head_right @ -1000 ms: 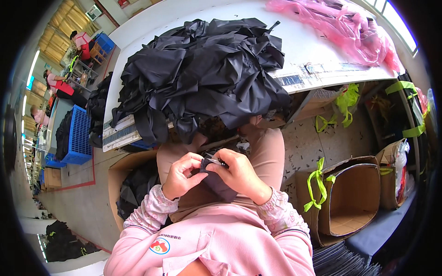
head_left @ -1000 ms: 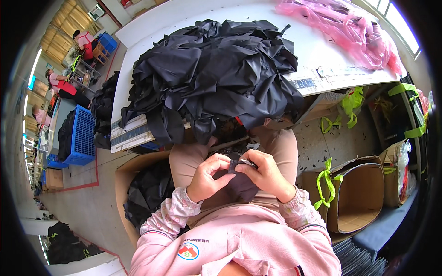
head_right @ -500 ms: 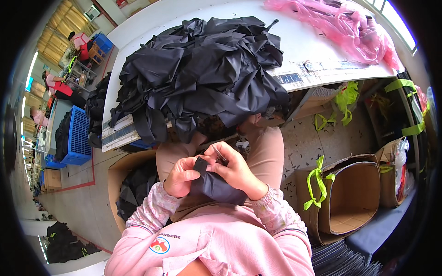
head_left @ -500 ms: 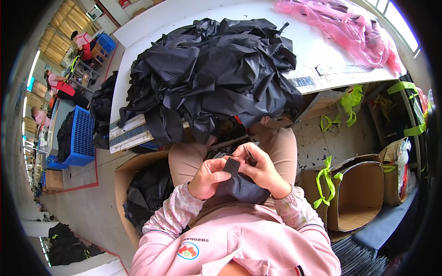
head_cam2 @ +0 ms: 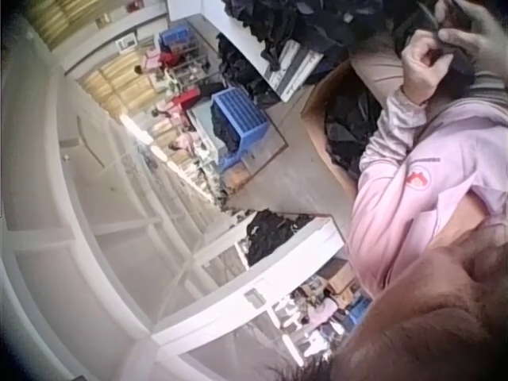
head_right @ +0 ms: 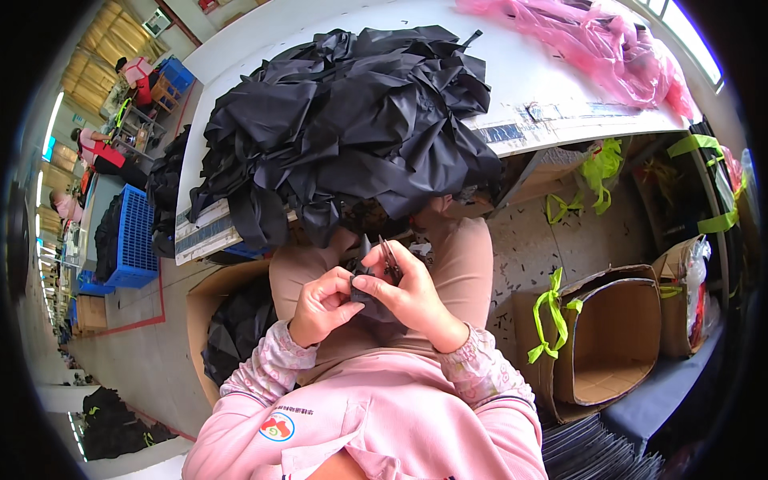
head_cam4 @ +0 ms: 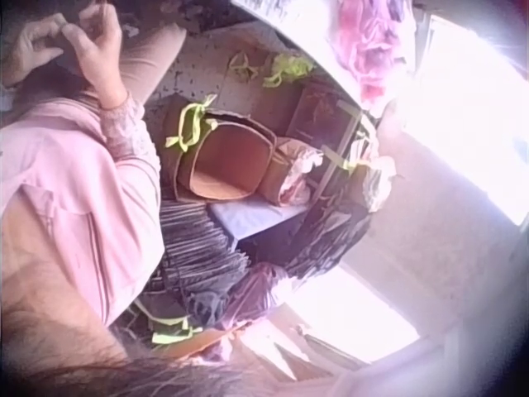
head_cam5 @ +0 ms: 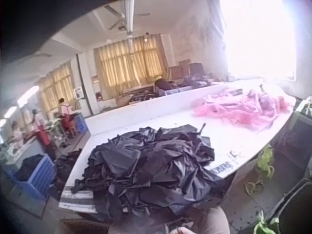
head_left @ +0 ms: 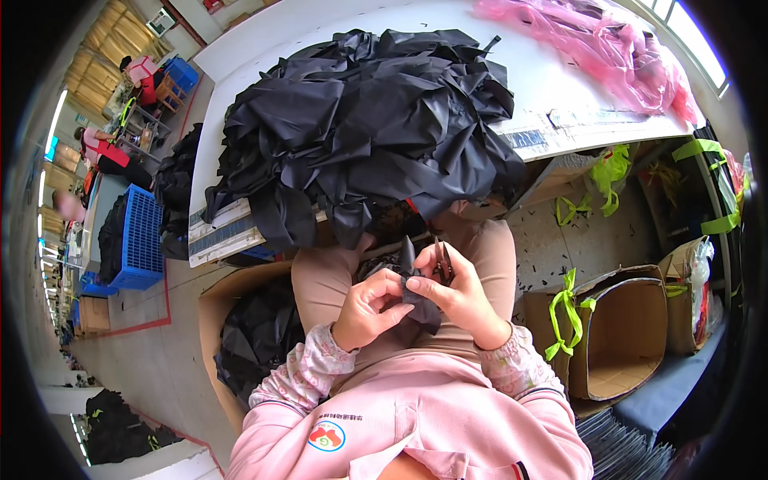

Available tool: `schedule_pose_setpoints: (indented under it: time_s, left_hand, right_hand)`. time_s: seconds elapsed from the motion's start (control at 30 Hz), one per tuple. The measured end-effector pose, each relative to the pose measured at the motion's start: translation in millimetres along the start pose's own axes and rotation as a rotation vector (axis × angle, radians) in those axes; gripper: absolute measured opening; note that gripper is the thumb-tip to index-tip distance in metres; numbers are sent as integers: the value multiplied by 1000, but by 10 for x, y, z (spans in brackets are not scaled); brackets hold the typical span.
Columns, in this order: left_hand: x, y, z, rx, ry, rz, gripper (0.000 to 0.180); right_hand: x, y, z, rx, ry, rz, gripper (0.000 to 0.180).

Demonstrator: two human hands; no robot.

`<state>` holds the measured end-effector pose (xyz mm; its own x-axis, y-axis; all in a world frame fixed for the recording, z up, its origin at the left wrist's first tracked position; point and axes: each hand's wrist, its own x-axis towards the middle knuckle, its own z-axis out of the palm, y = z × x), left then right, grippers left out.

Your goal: Trimming excess material and threads from black fabric components using small clippers.

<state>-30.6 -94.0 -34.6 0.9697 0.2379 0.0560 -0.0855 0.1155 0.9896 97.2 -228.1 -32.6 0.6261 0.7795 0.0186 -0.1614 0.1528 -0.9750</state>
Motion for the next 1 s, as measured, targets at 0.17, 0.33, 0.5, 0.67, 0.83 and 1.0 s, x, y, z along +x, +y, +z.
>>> schedule_pose_setpoints:
  time_s: [0.17,0.33,0.5,0.67,0.83,1.0]
  left_hand:
    - [-62,-63,-35,125,26,27,13]
    - [-25,-54,-40,91,246,174,13]
    - [-43,-31,-63,48,351,179,13]
    - [-45,-64,-48,67,346,222,14]
    - [-78,-105,-41,106,325,237,15]
    - [-94,-130,-12,158,337,230,16]
  right_hand:
    - [6,6,11,9,-44,93,22]
    - [-67,102,-19,-308,39,-156,22]
    - [-265,34,-2,-55,-207,240,30]
    - [-286,89,77,181,-283,353,27]
    - [-246,136,146,-20,-227,206,25]
    - [-215,72,193,-279,-121,-5,25]
